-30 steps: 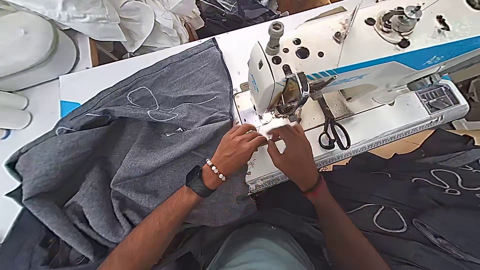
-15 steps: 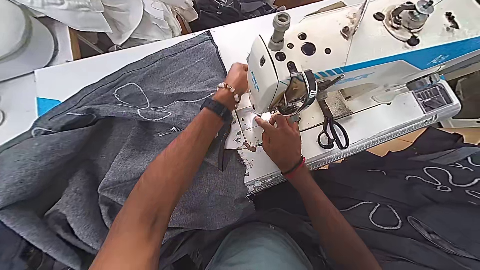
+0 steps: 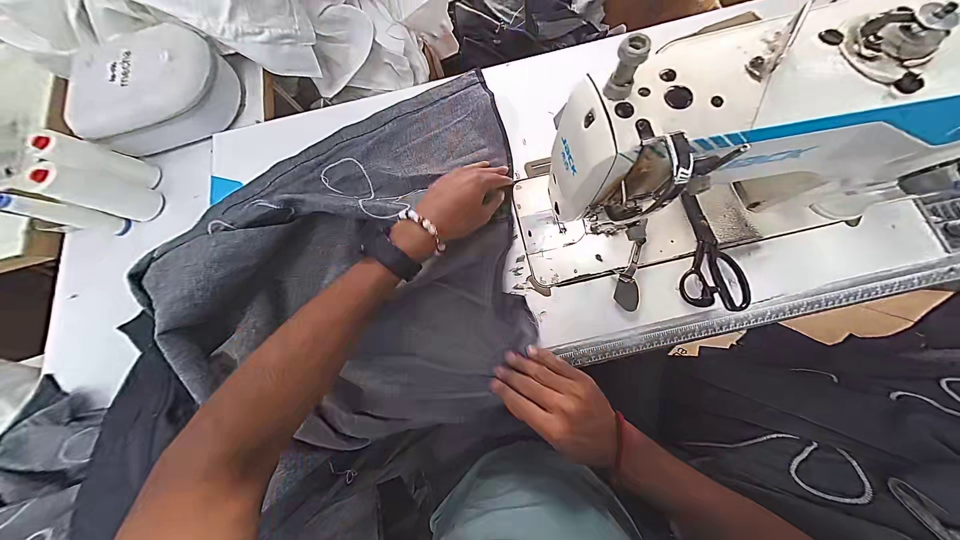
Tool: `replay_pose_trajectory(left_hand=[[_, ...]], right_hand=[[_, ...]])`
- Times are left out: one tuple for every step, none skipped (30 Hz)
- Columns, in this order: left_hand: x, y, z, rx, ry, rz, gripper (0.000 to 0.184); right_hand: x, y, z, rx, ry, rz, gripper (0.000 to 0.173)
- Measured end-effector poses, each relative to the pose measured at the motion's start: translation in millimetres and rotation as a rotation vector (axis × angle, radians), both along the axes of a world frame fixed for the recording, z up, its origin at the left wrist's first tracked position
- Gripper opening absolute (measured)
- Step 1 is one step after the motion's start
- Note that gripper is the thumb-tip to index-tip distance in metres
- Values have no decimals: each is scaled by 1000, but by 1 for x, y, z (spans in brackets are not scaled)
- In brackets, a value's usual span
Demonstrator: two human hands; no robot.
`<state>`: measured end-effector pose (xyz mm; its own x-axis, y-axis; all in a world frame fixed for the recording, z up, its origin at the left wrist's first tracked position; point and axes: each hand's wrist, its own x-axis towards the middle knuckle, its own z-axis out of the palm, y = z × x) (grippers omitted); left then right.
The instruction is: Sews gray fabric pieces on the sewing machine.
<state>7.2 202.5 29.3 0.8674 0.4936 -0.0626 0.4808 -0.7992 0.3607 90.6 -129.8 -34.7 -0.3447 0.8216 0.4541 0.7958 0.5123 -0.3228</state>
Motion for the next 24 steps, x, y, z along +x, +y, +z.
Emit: replay_pose_trajectory(left_hand=[[-6,1,-17,61,-38,-29,43],[-12,-1,-32,99,-85,-43,46],[-15,-7,-40,123,-122,-46,47],[-14,-16,-42,139,-154,-52,46],[-12,-29,-43,143,-166,-60,46],[-11,-46,-45,146,-170,-65,45],[-9,-62,-47,157,-166,-62,46],[-8,-74,-49,169,-156,-59,47],[-7,-82,-50,181,-152,-57,48],[-7,-85,-51,194,-161,-56,49],[-8,-86,-52,208,-181,-60,49],[-9,-86,-50,228,-210,-73,48],[-10,-86,-46,258,-247,-90,45],[-11,-90,-40,284,-284,-105,40],[-12,-97,-33,283,-306,-116,35],[-12,-105,-26,249,-316,-115,32],[-11,-111,-22,202,-311,-96,32],[-9,-116,-24,154,-290,-70,34],[-8,-119,-28,119,-256,-46,37],[-8,-123,-32,111,-223,-23,39],[-7,-125,-36,130,-197,4,41],[-7,-128,-39,155,-183,31,42],[-7,-131,-39,176,-163,53,44],[-7,-134,-39,197,-140,69,48]], right_hand=[[6,-9,9,3,9,-15,25],[11,-23,17,-77,-17,-19,24],[16,-36,21,-210,-59,-23,23],[21,-46,21,-365,-123,-35,19],[26,-54,20,-543,-181,-44,17],[28,-57,18,-722,-210,-47,17],[27,-56,19,-912,-218,-38,20],[24,-50,24,-1061,-200,-16,25],[22,-46,27,-1071,-151,2,26],[20,-42,31,-965,-62,-12,24],[19,-36,37,-809,79,-79,23],[19,-25,46,-667,191,-200,24],[22,-10,55,-528,234,-346,24],[28,6,59,-406,223,-489,25],[34,21,57,-305,196,-616,25],[40,33,50,-239,160,-705,26],[45,43,40,-214,129,-749,30],[48,49,29,-194,102,-757,32],[47,51,18,-172,74,-751,32],[45,51,10,-135,31,-743,32],[44,49,5,-97,-6,-731,32],[43,46,2,-76,-35,-718,31],[43,43,2,-69,-54,-702,31],[44,40,2,-71,-65,-683,30]])
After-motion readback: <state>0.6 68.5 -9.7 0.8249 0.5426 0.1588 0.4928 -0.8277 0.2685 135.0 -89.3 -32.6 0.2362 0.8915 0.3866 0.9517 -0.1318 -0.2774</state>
